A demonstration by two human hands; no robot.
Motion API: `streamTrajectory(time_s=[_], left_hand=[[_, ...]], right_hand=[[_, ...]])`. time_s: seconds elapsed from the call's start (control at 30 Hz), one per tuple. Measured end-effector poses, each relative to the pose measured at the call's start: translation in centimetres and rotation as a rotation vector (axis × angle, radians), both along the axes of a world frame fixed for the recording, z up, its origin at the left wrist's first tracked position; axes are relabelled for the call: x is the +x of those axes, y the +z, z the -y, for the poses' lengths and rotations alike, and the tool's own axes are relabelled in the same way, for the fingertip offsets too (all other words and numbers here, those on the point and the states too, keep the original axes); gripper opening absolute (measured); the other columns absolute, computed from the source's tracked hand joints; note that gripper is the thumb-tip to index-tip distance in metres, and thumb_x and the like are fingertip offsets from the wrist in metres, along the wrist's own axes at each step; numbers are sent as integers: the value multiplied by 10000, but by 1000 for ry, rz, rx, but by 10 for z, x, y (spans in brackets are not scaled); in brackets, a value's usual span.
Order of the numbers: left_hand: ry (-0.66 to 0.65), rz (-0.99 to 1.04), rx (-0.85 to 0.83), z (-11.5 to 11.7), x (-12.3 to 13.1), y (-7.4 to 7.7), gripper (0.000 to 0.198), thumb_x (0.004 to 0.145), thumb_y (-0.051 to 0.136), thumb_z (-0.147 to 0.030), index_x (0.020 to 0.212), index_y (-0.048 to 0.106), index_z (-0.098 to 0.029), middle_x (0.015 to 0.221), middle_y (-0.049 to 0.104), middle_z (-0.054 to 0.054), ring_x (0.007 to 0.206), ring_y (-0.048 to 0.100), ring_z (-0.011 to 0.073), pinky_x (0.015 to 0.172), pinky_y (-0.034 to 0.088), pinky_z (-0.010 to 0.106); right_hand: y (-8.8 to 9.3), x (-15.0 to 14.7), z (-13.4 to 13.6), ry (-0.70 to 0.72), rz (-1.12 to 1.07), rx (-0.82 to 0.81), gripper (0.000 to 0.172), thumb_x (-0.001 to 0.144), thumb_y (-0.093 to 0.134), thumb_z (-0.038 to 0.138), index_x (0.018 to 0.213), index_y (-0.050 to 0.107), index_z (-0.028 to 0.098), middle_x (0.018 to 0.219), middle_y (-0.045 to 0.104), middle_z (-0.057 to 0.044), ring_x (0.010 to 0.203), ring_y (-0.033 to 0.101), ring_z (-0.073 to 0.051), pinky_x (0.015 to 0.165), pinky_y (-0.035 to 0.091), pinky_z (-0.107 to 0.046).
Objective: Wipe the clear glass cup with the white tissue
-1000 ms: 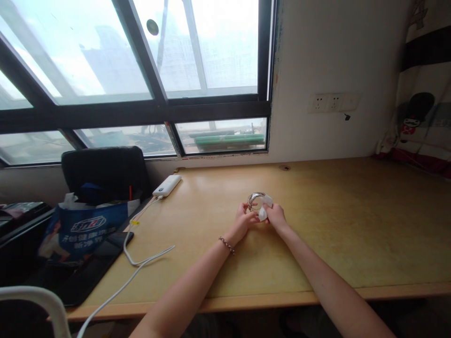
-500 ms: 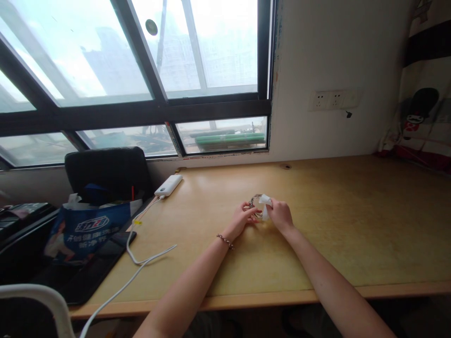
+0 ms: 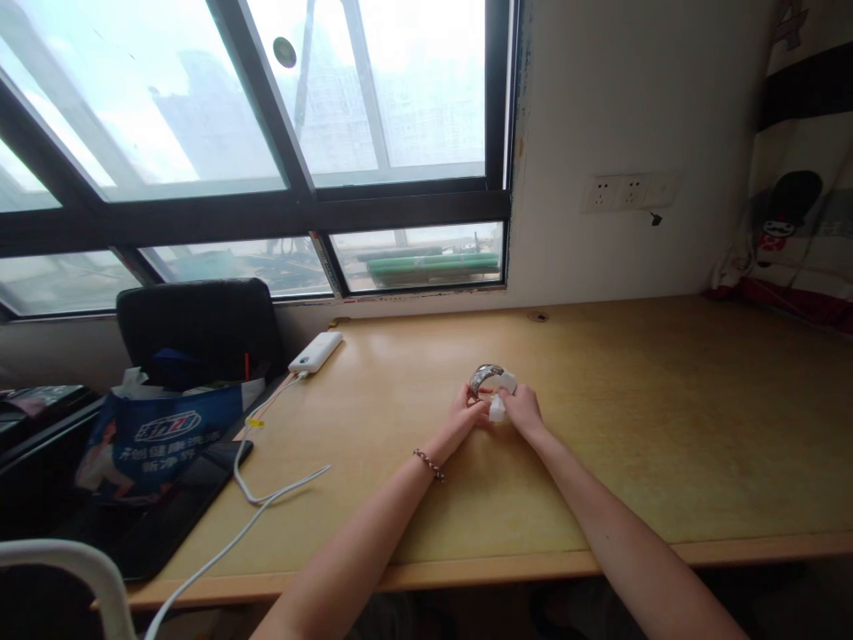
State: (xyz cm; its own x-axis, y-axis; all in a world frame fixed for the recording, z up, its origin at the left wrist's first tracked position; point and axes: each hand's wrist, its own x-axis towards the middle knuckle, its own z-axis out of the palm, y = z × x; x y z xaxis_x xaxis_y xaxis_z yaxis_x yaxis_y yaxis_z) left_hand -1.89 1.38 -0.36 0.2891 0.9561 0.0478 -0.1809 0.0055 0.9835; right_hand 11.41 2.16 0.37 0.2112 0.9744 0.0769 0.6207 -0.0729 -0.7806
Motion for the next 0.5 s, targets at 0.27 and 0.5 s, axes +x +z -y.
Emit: streamTrajectory(time_s=[0.27,0.5], left_hand=[[33,-111,103,0,-4,10,294,668,620,-275,891,480,-144,898,575,46,480,559,65,432,464,186],[16,11,-17,3,-1,5,330,627,665,-205,865,443,-152,970,566,55,545,581,79,528,511,244]], right_hand=[[20,9,14,5,614,91,253,829,393,284,895,594,144,772,651,-118,711,611,-210,605,368,-257],[7,5,3,-44,294,40,291,803,403,308,859,634,139,790,660,-124,724,605,-209,575,381,-250]])
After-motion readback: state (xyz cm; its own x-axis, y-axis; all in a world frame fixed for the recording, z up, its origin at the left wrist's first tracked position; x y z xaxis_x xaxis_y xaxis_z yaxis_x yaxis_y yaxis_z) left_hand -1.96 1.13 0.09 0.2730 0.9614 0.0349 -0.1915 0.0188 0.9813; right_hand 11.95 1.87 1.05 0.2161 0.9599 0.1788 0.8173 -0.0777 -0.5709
